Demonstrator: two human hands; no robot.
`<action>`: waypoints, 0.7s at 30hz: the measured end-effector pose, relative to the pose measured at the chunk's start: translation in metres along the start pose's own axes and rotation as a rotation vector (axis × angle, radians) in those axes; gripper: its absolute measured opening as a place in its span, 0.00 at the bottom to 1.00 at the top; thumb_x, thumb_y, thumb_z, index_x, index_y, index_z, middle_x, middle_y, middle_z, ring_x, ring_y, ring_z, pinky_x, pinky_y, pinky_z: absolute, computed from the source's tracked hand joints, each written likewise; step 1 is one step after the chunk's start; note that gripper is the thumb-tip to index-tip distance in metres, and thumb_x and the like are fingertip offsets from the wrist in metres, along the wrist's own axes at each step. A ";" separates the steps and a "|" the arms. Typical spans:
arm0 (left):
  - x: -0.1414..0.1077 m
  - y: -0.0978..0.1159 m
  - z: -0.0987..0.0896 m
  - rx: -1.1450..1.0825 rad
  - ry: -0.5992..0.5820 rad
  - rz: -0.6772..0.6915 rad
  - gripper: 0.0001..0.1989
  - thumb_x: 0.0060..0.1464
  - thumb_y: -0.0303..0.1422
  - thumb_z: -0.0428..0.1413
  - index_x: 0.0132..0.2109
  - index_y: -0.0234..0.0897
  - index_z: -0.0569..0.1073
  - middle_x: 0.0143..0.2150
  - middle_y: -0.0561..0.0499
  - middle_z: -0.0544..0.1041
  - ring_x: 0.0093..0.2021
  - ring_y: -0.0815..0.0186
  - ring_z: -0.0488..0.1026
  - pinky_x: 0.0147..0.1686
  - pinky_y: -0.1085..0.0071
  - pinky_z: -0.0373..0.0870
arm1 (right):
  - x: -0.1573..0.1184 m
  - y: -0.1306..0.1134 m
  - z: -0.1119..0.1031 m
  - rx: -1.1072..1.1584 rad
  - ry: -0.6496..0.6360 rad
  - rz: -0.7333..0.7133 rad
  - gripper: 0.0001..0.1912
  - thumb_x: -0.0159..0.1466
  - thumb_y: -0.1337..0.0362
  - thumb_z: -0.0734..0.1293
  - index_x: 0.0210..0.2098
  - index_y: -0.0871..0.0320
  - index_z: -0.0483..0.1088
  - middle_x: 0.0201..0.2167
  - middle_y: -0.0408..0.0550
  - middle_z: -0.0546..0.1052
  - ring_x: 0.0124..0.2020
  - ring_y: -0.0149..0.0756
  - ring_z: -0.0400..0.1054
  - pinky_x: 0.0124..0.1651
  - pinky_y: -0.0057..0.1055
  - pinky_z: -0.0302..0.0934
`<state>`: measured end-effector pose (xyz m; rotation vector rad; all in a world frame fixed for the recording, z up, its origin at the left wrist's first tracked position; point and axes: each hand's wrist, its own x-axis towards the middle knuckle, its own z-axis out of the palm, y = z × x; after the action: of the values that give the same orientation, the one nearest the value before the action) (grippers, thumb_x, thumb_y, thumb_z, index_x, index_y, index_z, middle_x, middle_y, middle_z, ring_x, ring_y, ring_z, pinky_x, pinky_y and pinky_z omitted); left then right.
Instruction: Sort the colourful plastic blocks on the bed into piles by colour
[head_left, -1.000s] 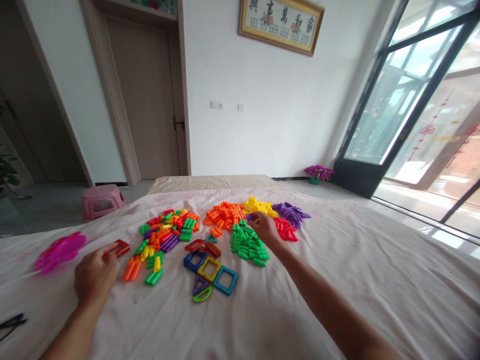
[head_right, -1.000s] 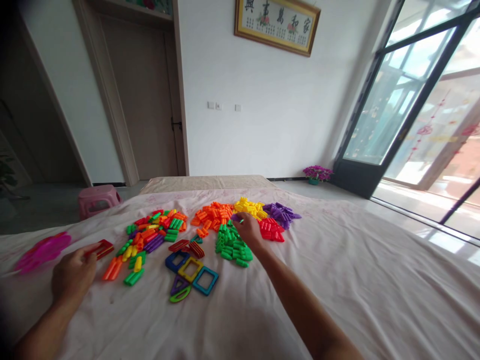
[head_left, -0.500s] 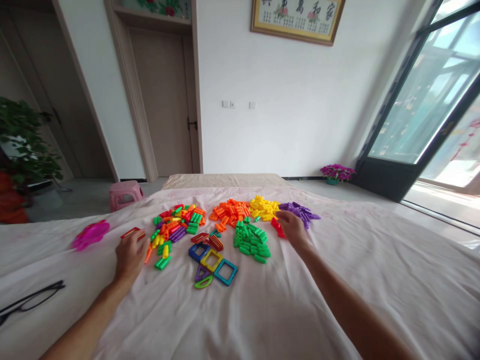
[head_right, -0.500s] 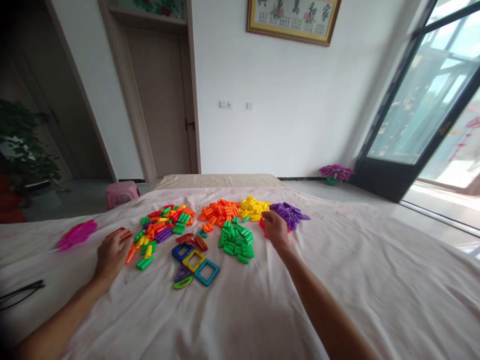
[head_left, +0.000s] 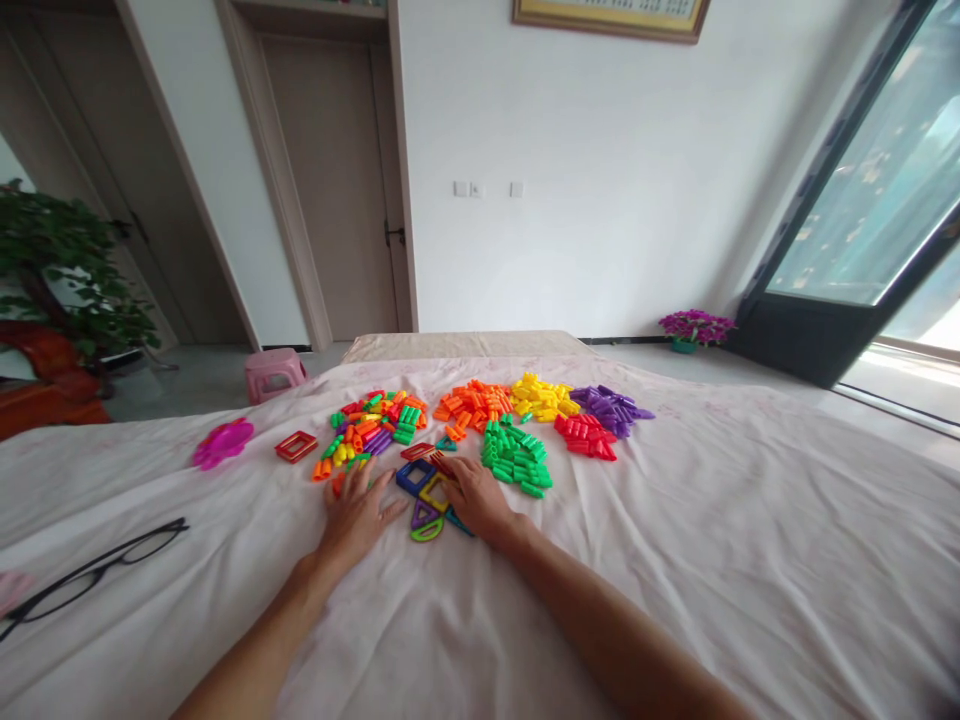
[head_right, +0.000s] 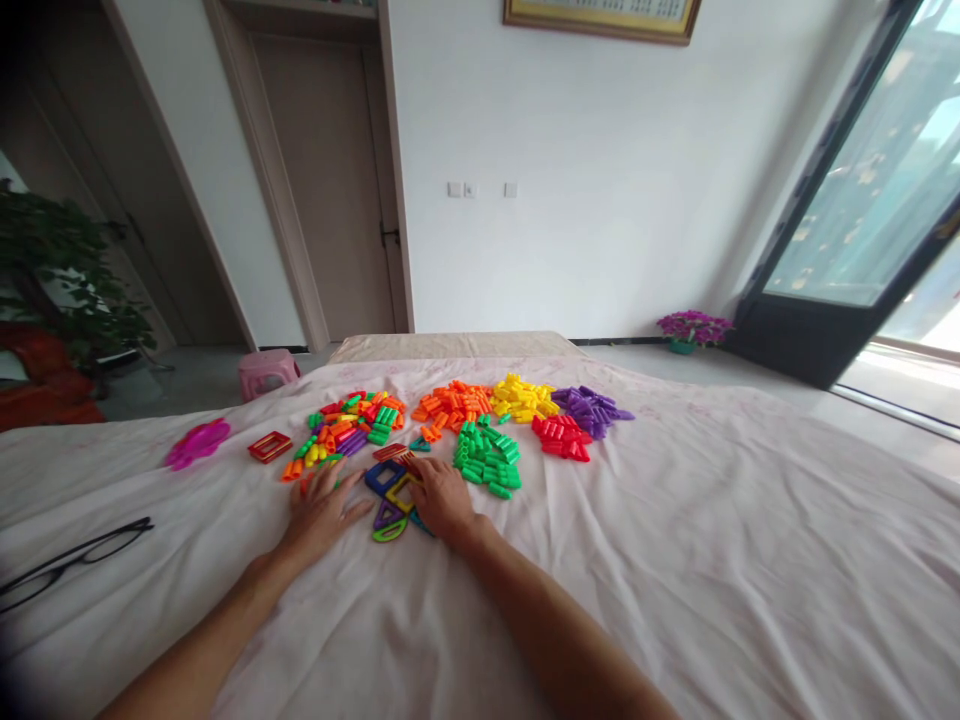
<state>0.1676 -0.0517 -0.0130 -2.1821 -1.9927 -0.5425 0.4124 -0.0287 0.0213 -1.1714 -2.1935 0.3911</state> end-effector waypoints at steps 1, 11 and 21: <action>0.003 0.000 -0.001 0.003 -0.014 -0.002 0.27 0.61 0.52 0.50 0.61 0.45 0.74 0.70 0.41 0.64 0.70 0.43 0.56 0.65 0.38 0.44 | 0.000 0.002 0.000 0.014 0.015 0.011 0.21 0.67 0.67 0.64 0.59 0.54 0.69 0.56 0.51 0.76 0.56 0.40 0.69 0.60 0.34 0.60; 0.016 0.011 -0.012 -0.035 0.167 0.009 0.16 0.60 0.35 0.54 0.53 0.48 0.80 0.60 0.46 0.77 0.68 0.44 0.60 0.66 0.33 0.33 | 0.009 0.012 0.001 -0.089 0.107 0.209 0.15 0.65 0.67 0.65 0.51 0.56 0.74 0.45 0.51 0.80 0.48 0.42 0.73 0.52 0.32 0.62; 0.044 0.033 -0.018 -0.529 0.253 0.205 0.18 0.63 0.38 0.54 0.57 0.42 0.76 0.54 0.45 0.79 0.55 0.58 0.74 0.57 0.58 0.70 | 0.005 0.030 0.014 0.206 0.349 0.050 0.17 0.66 0.66 0.63 0.54 0.56 0.73 0.43 0.52 0.79 0.41 0.40 0.73 0.46 0.36 0.68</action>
<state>0.1993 -0.0207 0.0235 -2.3976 -1.5986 -1.3609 0.4209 -0.0073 -0.0032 -1.0914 -1.7822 0.3907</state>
